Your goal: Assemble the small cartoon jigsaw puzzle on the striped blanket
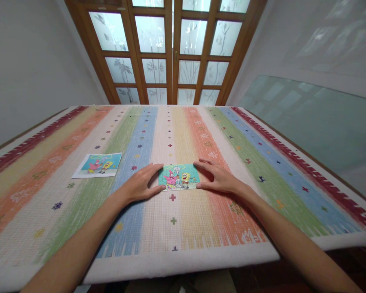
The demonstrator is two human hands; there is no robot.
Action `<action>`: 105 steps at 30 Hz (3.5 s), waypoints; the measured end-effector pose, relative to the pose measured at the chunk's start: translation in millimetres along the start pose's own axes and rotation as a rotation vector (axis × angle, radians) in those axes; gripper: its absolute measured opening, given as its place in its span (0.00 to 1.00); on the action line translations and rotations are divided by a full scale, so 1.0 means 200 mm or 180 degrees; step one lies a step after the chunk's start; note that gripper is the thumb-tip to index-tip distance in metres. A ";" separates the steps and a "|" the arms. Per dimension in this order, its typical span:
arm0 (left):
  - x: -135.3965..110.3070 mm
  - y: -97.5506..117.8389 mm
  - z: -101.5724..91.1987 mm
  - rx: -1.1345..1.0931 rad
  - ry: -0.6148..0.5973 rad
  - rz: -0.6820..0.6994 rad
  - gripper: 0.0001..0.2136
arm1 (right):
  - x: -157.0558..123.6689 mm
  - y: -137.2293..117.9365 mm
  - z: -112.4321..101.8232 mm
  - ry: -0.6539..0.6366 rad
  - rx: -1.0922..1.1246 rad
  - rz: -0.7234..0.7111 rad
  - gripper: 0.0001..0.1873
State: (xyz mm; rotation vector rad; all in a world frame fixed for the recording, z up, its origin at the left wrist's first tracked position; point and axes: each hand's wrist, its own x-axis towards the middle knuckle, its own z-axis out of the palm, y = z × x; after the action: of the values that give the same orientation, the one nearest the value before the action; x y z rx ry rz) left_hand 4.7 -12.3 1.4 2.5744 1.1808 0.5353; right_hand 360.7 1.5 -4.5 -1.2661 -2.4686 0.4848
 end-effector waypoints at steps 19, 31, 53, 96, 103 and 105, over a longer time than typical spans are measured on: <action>0.00 0.02 0.05 -0.0349 -0.0022 -0.0203 0.35 | 0.02 -0.06 0.03 0.0273 0.0135 -0.0080 0.38; 0.00 0.01 0.03 -0.0679 -0.0021 -0.0284 0.44 | 0.01 -0.07 0.02 0.0233 0.0466 -0.0100 0.39; -0.01 -0.02 -0.01 -0.0202 -0.0194 -0.0249 0.46 | 0.00 -0.01 0.00 0.0110 0.0455 -0.0011 0.44; 0.00 -0.07 -0.04 0.0020 0.0339 -0.0467 0.31 | 0.00 0.01 -0.02 0.0146 0.0536 -0.0034 0.45; -0.03 -0.22 -0.20 0.0805 0.1185 -0.1063 0.24 | 0.01 0.02 -0.01 0.0175 0.0517 -0.0081 0.39; -0.05 -0.25 -0.27 0.1025 0.1312 -0.1517 0.26 | 0.01 0.03 0.00 0.0176 0.0523 -0.0095 0.38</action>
State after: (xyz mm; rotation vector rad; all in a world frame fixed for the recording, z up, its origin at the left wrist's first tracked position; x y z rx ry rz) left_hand -59.0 16.0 29.1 2.3461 2.0968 0.8393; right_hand 363.3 6.3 -6.6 -1.1601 -2.3451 0.6224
